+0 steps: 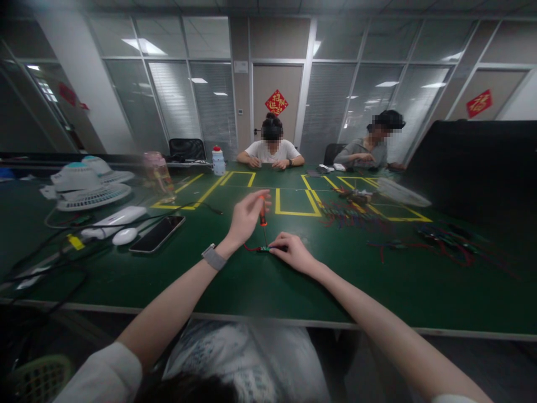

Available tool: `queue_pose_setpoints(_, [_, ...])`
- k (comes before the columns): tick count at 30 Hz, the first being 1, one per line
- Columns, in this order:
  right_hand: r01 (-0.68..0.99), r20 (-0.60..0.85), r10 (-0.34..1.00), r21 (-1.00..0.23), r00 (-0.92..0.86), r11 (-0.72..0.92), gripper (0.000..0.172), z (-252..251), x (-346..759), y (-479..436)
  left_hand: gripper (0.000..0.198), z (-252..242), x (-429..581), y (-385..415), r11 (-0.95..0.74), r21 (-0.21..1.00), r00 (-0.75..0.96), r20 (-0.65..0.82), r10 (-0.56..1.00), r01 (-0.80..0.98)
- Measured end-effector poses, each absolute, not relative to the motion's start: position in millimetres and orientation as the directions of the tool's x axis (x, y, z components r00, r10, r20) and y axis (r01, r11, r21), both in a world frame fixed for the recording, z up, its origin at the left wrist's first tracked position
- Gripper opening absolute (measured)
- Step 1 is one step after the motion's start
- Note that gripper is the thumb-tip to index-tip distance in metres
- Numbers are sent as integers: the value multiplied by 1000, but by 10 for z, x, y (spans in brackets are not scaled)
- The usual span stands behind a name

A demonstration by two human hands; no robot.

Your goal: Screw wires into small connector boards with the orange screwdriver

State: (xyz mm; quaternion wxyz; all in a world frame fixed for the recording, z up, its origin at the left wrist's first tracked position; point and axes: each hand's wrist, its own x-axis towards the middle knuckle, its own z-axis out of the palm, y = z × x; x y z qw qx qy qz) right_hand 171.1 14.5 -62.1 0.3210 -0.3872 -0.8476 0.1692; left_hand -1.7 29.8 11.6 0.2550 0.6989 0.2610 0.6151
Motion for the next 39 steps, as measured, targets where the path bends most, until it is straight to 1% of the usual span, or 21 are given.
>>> queue_pose_setpoints(2, [536, 408, 765, -548, -498, 642, 18, -616, 1717, 137, 22, 104, -20, 311, -716, 697, 87, 712, 697, 32])
queue_pose_setpoints(5, [545, 410, 768, -543, -492, 639, 19, -619, 1715, 128, 18, 98, -33, 296, -738, 669, 75, 734, 675, 93])
queue_pose_setpoints(8, [559, 415, 767, -526, -489, 641, 20, -627, 1705, 124, 19, 107, -32, 258, -757, 644, 91, 752, 653, 112])
queue_pose_setpoints(11, [558, 419, 762, -520, -493, 647, 20, -623, 1698, 115, 27, 110, -13, 244, -751, 660, 137, 742, 656, 24])
queue_pose_setpoints(14, [558, 421, 757, -512, -499, 653, 20, -603, 1695, 99, 28, 99, 6, 263, -715, 697, 160, 713, 682, -59])
queue_pose_setpoints(16, [561, 423, 750, -498, -508, 661, 20, -585, 1694, 86, 28, 92, 7, 276, -709, 704, 150, 705, 693, -34])
queue_pose_setpoints(20, [574, 428, 729, -449, -534, 684, 19, -553, 1692, 63, 24, 96, -16, 263, -743, 666, 102, 737, 669, 63])
queue_pose_setpoints(23, [579, 433, 720, -428, -542, 694, 20, -546, 1692, 54, 25, 106, -30, 240, -750, 652, 87, 745, 661, 116])
queue_pose_setpoints(25, [578, 433, 720, -429, -542, 694, 20, -549, 1693, 52, 28, 110, -28, 233, -741, 665, 100, 734, 672, 97])
queue_pose_setpoints(28, [584, 431, 724, -429, -538, 689, 20, -552, 1694, 51, 29, 117, -16, 233, -714, 700, 128, 708, 695, 7])
queue_pose_setpoints(30, [589, 429, 726, -426, -537, 687, 20, -548, 1692, 50, 28, 127, -11, 234, -710, 704, 132, 705, 697, -6])
queue_pose_setpoints(32, [588, 427, 724, -423, -542, 689, 20, -539, 1689, 45, 24, 136, -16, 236, -730, 682, 117, 723, 680, 30])
queue_pose_setpoints(36, [590, 426, 721, -415, -547, 693, 19, -539, 1691, 39, 12, 134, -41, 249, -769, 616, 32, 777, 629, 169])
queue_pose_setpoints(39, [599, 431, 710, -384, -557, 703, 20, -571, 1712, 55, 14, 123, -55, 257, -775, 593, 34, 789, 614, 218])
